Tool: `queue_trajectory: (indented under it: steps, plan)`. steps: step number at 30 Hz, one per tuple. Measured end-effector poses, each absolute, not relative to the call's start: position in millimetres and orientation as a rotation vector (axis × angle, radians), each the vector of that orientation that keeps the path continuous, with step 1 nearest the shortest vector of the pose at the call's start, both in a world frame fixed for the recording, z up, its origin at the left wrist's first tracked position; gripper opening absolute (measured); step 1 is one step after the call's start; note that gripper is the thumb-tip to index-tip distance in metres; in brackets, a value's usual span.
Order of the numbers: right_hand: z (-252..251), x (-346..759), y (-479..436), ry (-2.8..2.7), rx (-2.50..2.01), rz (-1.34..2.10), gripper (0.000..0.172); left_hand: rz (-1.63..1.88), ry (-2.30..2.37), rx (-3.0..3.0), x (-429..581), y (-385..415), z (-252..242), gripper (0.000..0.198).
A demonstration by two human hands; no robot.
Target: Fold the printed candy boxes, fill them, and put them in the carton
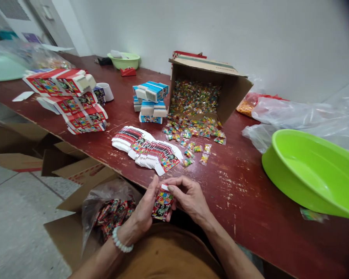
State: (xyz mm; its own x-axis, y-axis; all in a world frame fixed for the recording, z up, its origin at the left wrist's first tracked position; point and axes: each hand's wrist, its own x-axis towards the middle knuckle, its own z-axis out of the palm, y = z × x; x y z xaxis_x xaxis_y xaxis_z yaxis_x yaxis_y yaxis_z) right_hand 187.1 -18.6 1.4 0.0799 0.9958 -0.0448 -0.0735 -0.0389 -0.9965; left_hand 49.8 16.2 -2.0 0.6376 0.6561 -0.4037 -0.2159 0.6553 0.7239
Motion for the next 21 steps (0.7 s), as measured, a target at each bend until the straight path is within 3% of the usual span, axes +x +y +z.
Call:
queue_trajectory:
  steps: [4,6,11,15,18,21]
  plan:
    - [4.4,188.9,-15.8,-1.260,-1.212,1.044,0.014,0.542,0.757,0.719,45.7,18.5,-5.9,0.066]
    - [4.3,189.7,-18.8,-1.423,-1.156,0.858,0.010,0.542,0.770,0.668,43.3,19.6,-6.5,0.057]
    - [-7.9,182.1,-27.6,-1.404,-1.096,0.818,0.010,0.576,0.746,0.549,42.8,19.3,-11.0,0.030]
    - [-15.7,175.0,-24.9,-1.389,-1.195,0.750,0.008,0.571,0.784,0.485,44.7,19.6,-14.4,0.032]
    - [-14.4,174.3,-20.3,-1.319,-1.202,0.871,0.003,0.593,0.764,0.523,42.5,21.7,-8.4,0.045]
    - [-12.6,175.7,-17.9,-1.311,-1.203,0.914,0.008,0.615,0.716,0.553,38.9,22.7,-1.7,0.055]
